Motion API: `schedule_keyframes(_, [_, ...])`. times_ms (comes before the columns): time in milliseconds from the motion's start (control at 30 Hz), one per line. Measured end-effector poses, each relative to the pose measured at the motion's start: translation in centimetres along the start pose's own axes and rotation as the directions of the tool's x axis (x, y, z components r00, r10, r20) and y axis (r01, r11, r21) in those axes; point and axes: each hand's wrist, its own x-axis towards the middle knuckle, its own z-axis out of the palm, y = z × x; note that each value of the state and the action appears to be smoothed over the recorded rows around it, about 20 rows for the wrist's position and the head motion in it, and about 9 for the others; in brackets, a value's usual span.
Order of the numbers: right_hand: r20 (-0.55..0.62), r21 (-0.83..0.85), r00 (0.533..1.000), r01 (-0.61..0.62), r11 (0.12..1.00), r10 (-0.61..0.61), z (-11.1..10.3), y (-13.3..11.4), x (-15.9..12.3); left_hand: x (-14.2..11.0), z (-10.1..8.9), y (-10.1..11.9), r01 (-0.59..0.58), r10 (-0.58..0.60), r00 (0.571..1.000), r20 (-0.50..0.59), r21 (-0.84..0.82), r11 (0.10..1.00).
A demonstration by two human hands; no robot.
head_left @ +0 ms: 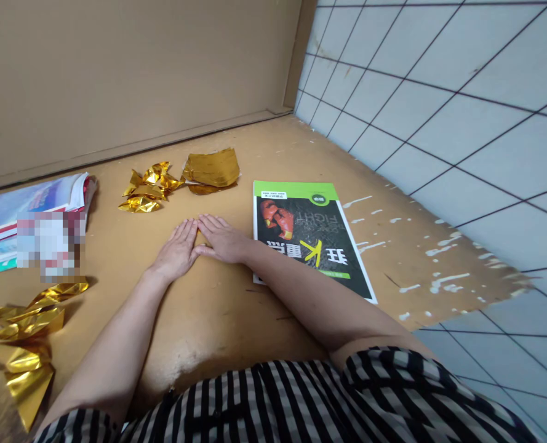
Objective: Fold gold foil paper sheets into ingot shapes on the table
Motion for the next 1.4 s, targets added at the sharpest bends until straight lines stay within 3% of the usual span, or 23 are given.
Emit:
schedule_keyframes(167, [0.020, -0.032, 0.998, -0.055, 0.998, 0.056, -0.3, 0.9, 0.0, -0.3, -0.4, -1.0, 0.080, -0.080, 0.997, -0.008, -0.010, 0.997])
schedule_keyframes(467, [-0.081, -0.114, 0.994, -0.088, 0.990, 0.079, -2.5, 1.1, 0.0, -0.1, -0.7, -1.3, 0.130, -0.130, 0.988, -0.081, 0.005, 0.991])
schedule_keyframes(600, [-0.138, -0.137, 0.990, -0.023, 0.990, 0.004, -1.9, 0.1, 0.2, 0.2, -0.5, -1.0, 0.127, -0.120, 0.984, -0.132, 0.045, 0.991])
schedule_keyframes(700, [-0.085, -0.116, 0.991, 0.095, 0.989, -0.105, -0.5, -0.8, 0.4, 0.2, -0.5, -0.9, 0.129, -0.119, 0.983, -0.142, 0.068, 0.989])
schedule_keyframes(800, [-0.034, -0.084, 0.994, 0.102, 0.991, -0.105, 0.2, -1.2, 0.3, 0.1, -0.6, -0.9, 0.127, -0.115, 0.983, -0.144, 0.078, 0.989])
schedule_keyframes(967, [0.089, -0.063, 0.996, 0.032, 0.997, -0.026, -1.4, 0.4, -0.2, 0.0, -0.7, -1.0, 0.127, -0.117, 0.985, -0.129, 0.075, 0.989])
schedule_keyframes(1100, [0.114, -0.073, 0.993, 0.040, 0.997, -0.031, -2.4, 1.8, -0.6, 0.0, -0.7, -0.9, 0.129, -0.116, 0.981, -0.156, 0.076, 0.989])
schedule_keyframes(1233, [0.119, -0.082, 0.993, 0.018, 0.996, -0.008, -2.5, 1.4, -0.7, 0.0, -0.9, 0.4, 0.096, -0.081, 0.985, -0.150, 0.097, 0.991])
schedule_keyframes(1400, [0.116, -0.096, 0.993, 0.004, 0.995, 0.007, -2.5, 0.9, -0.7, -0.2, -0.9, 1.6, 0.001, 0.002, 0.999, -0.045, 0.067, 0.998])
